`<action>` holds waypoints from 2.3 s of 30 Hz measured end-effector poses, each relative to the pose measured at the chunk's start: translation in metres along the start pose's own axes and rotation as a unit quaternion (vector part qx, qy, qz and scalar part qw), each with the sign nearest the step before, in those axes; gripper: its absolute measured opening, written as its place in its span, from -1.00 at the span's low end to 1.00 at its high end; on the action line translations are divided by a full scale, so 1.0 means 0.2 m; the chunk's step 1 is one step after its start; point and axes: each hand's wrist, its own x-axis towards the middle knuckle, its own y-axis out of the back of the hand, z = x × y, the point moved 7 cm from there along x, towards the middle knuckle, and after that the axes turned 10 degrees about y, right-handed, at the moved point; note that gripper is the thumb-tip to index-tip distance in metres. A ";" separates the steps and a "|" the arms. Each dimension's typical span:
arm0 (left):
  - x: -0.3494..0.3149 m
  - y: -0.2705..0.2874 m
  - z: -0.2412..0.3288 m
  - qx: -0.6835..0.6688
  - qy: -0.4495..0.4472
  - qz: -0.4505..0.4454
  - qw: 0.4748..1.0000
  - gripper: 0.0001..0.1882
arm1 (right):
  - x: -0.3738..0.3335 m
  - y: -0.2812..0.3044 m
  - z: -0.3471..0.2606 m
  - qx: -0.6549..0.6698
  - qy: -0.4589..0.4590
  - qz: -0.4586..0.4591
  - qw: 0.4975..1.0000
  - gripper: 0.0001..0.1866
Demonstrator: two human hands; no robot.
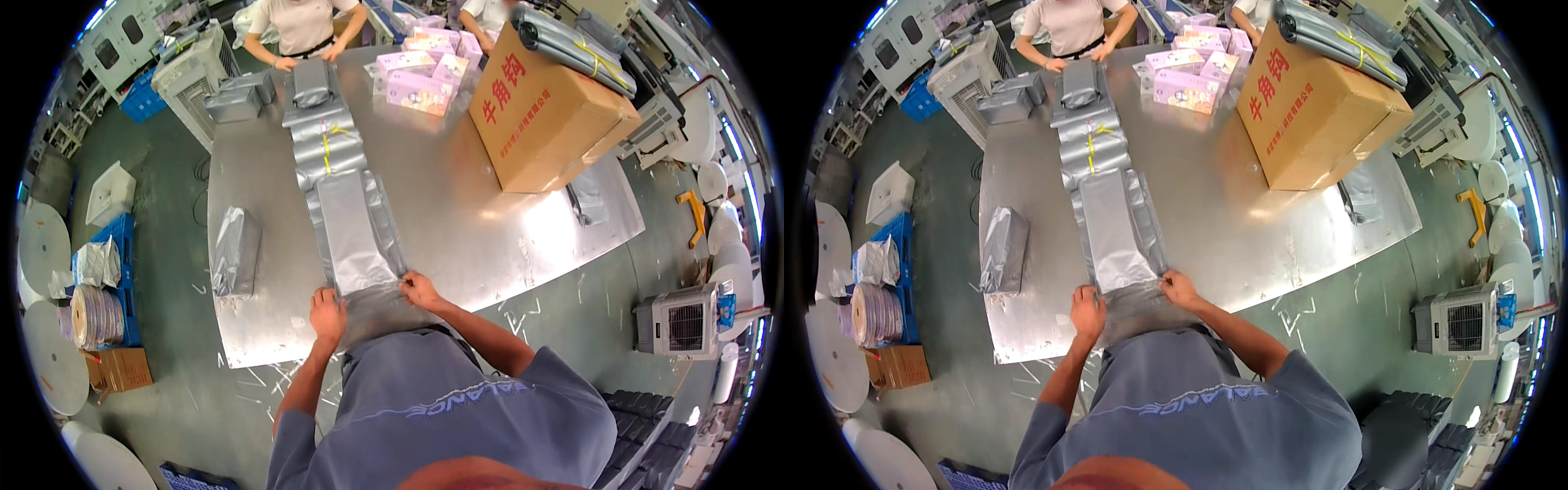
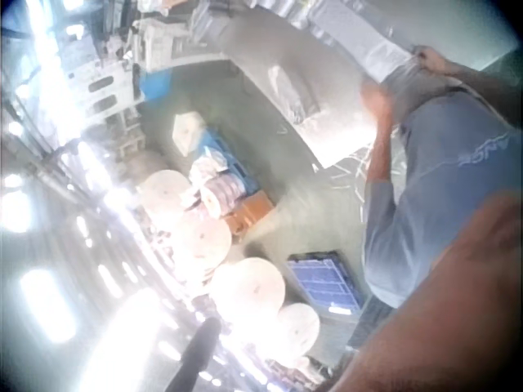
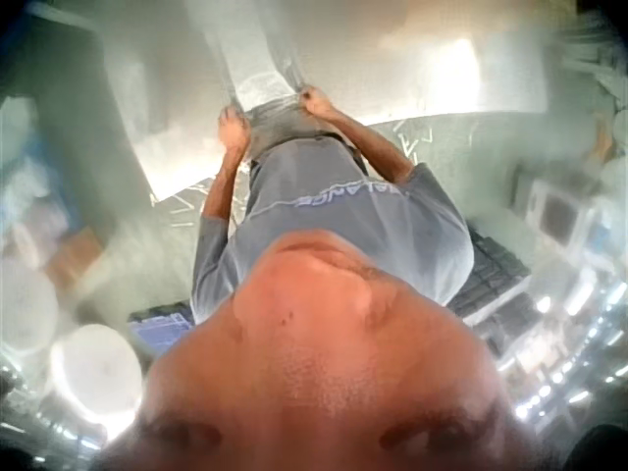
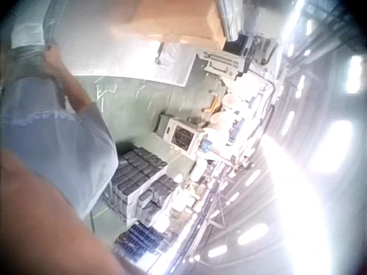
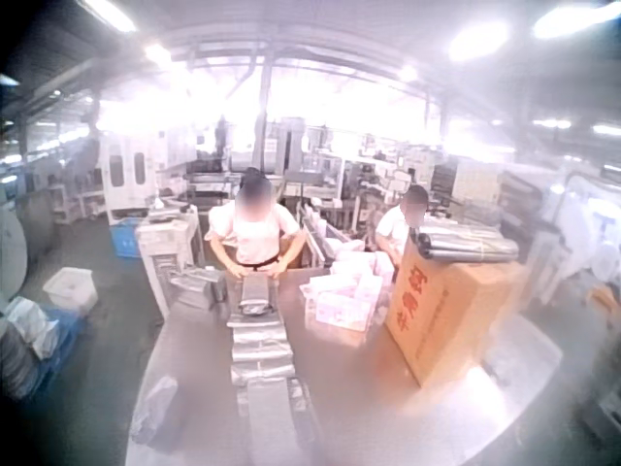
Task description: The person repeatedly picks up small pink boxes and places them into silver shipping bags on a metal table. They fold the bags closed and move them to a stack. Coworkers are visible in the background performing similar tasks.
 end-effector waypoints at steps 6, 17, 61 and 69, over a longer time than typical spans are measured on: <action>-0.01 -0.12 0.54 -0.080 -0.185 -0.123 0.972 -0.73 | -0.11 -0.12 0.03 0.243 -0.134 -0.069 0.958 -0.82; -0.09 -0.28 0.64 -0.008 -0.326 -0.099 0.940 -0.88 | -0.13 -0.09 -0.08 0.199 -0.041 -0.099 0.974 -0.80; 0.64 0.25 -0.27 -0.125 0.240 -0.168 0.948 -0.11 | 0.35 -0.32 -0.63 -0.246 0.253 -0.165 0.921 -0.48; 0.79 0.70 -0.91 0.388 0.200 -0.062 0.898 0.41 | 0.78 -0.02 -0.67 -0.143 0.258 -0.108 0.949 -0.46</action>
